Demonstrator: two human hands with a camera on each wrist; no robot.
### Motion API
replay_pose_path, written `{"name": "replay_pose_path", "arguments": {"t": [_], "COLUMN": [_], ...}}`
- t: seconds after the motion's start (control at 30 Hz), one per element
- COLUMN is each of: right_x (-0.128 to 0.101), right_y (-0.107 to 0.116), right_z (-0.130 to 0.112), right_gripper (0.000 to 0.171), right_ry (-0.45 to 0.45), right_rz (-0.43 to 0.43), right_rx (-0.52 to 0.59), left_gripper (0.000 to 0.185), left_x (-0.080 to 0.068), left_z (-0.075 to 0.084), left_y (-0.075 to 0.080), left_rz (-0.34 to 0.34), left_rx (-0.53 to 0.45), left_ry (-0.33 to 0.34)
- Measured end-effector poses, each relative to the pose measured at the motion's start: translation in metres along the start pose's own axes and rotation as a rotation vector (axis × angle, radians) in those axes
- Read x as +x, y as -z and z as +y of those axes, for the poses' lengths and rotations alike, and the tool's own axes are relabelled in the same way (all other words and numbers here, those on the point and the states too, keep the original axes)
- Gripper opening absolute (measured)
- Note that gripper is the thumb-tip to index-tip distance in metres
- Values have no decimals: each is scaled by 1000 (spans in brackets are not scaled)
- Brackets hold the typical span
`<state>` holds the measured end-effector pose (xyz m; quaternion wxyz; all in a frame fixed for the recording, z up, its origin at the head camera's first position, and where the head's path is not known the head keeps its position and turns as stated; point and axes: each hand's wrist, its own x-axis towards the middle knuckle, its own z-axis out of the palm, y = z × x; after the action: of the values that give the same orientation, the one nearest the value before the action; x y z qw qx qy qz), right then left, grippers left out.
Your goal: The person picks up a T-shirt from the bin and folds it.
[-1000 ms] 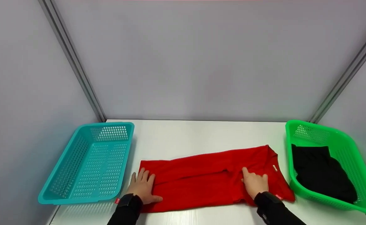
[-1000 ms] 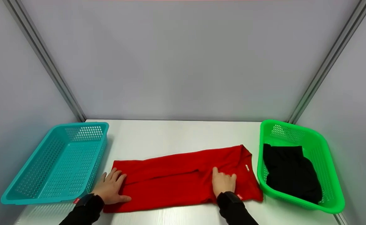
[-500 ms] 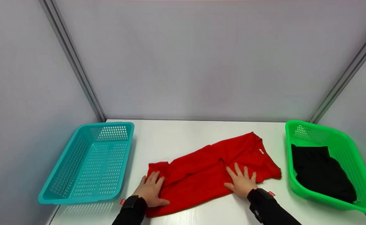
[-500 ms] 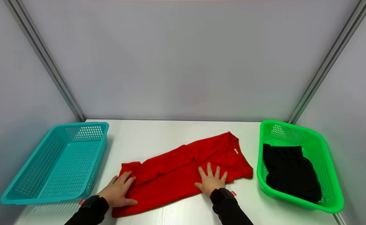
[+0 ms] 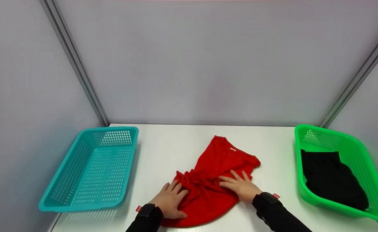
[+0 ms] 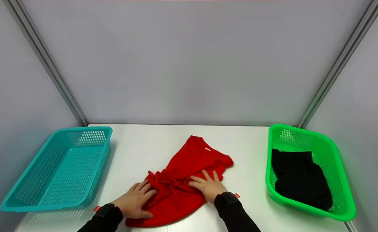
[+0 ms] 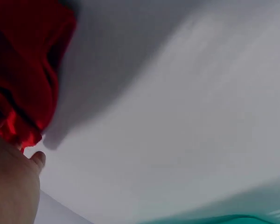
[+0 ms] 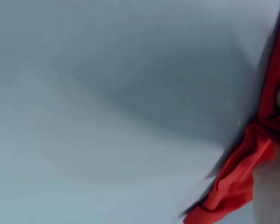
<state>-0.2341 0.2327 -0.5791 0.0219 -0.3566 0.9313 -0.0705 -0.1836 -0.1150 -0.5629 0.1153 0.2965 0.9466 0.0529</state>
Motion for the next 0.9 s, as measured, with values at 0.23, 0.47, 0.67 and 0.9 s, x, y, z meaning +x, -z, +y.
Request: {"name": "replay_pose_path", "arguments": {"t": [0.23, 0.47, 0.67, 0.9], "right_x": [0, 9, 14, 22], "right_y": [-3, -6, -10, -5], "right_z": [-7, -17, -14, -13], "right_gripper": [48, 65, 49, 54], "right_ry": [-519, -447, -108, -20], "right_rz": [218, 92, -39, 43], "right_rx": [-237, 95, 192, -15], "left_gripper": [80, 74, 72, 65], "left_x": [10, 15, 17, 23], "left_z": [11, 14, 21, 30], "left_y": [0, -1, -3, -9], "left_rz": [17, 49, 88, 168], "left_rx": [73, 121, 157, 214], "left_ry": [-147, -184, -260, -370]}}
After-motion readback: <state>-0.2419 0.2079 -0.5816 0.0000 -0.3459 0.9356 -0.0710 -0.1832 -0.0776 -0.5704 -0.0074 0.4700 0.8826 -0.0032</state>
